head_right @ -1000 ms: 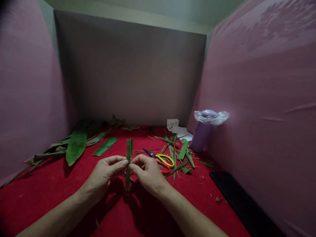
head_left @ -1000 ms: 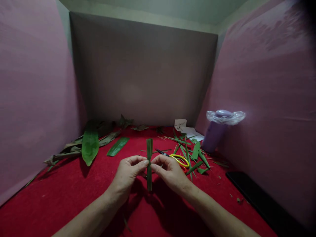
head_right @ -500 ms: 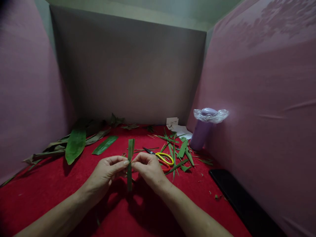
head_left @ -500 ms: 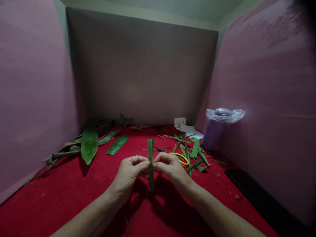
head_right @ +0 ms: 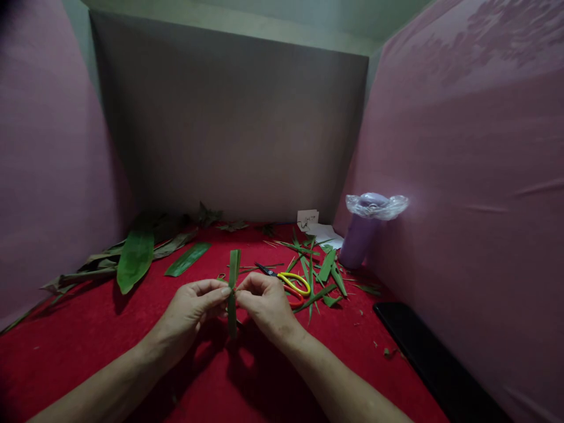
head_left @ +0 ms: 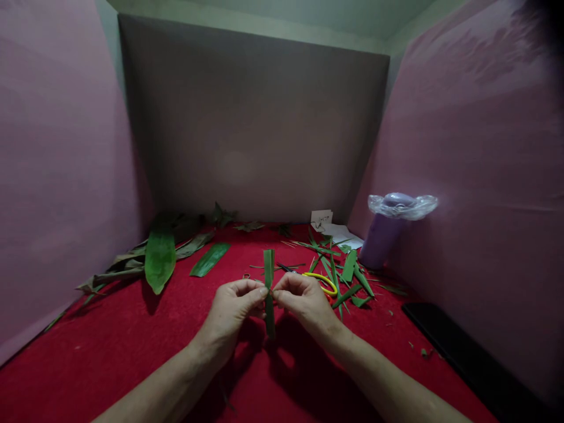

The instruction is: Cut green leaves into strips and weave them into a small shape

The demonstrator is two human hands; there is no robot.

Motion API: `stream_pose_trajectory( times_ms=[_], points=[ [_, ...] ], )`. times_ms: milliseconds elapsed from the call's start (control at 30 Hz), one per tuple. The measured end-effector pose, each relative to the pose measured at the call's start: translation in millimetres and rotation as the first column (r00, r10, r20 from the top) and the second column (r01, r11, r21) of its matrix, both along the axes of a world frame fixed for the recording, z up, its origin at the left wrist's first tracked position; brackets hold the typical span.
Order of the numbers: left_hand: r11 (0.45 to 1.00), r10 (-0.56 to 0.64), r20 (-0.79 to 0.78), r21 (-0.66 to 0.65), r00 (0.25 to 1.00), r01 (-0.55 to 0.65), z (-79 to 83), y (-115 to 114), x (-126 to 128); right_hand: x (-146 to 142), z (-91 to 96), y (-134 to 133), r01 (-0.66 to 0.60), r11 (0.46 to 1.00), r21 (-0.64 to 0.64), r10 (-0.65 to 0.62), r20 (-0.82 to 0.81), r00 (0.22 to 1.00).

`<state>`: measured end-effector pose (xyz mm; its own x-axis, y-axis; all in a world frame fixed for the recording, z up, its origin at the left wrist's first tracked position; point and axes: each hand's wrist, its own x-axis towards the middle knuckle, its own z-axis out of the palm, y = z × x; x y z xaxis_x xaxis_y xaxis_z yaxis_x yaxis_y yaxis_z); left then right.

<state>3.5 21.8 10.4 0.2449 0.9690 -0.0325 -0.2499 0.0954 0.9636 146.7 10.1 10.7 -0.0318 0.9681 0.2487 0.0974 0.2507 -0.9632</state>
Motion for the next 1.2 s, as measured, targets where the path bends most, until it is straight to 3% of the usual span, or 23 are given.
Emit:
stream_pose_trajectory(
  times_ms=[267, 333, 400, 433, 467, 533, 567, 633, 733, 900, 1033, 1200],
  points=[
    [1.0, -0.024, 0.021, -0.011, 0.999, 0.025, 2.2, -0.4, -1.0, -1.5, -0.2, -0.4, -0.027, 0.999, -0.017, 0.027, -0.009, 1.0],
    [0.999, -0.04, 0.042, -0.021, 0.998, 0.041, 1.7, 0.2, -1.4, 1.2, 0.6, 0.2, -0.02, 1.0, 0.018, 0.019, 0.067, 0.998],
    [0.997, -0.066, 0.094, -0.039, 0.993, 0.07, 1.5, 1.3, -2.6, 7.8, 2.4, 1.7, 0.041, 0.996, 0.077, -0.059, 0.254, 0.965],
    [0.994, -0.088, 0.131, -0.048, 0.987, 0.095, 1.6, 2.0, -3.5, 12.6, 3.4, 2.9, 0.095, 0.988, 0.119, -0.135, 0.393, 0.91],
    [0.99, -0.114, 0.172, -0.064, 0.978, 0.127, 1.8, 2.7, -4.6, 18.1, 4.1, 4.3, 0.157, 0.972, 0.177, -0.23, 0.561, 0.795],
    [0.971, -0.18, 0.254, -0.107, 0.95, 0.212, 2.5, 4.3, -7.2, 30.0, 3.8, 7.6, 0.236, 0.923, 0.304, -0.379, 0.825, 0.42],
    [0.955, -0.222, 0.292, -0.128, 0.93, 0.268, 2.9, 4.9, -8.5, 35.5, 2.5, 9.3, 0.255, 0.921, 0.296, -0.356, 0.903, 0.24],
    [0.91, -0.318, 0.357, -0.145, 0.878, 0.389, 4.0, 5.3, -10.9, 44.0, -1.7, 12.7, 0.255, 0.935, 0.247, -0.298, 0.937, 0.184],
    [0.854, -0.433, 0.432, -0.083, 0.791, 0.513, 6.2, 3.6, -13.1, 50.0, -8.8, 16.8, 0.241, 0.949, 0.202, -0.248, 0.952, 0.178],
    [0.812, -0.513, 0.502, 0.021, 0.696, 0.583, 11.9, -1.3, -13.6, 55.3, -14.8, 23.0, 0.262, 0.949, 0.174, -0.233, 0.949, 0.214],
    [0.831, -0.498, 0.472, 0.022, 0.727, 0.555, 15.6, -1.8, -13.7, 60.1, -14.4, 26.5, 0.255, 0.955, 0.148, -0.221, 0.932, 0.288],
    [0.906, -0.368, 0.389, -0.053, 0.845, 0.42, 17.4, 2.4, -17.6, 63.9, -3.6, 24.7, 0.218, 0.966, 0.138, -0.223, 0.872, 0.437]
  ],
)
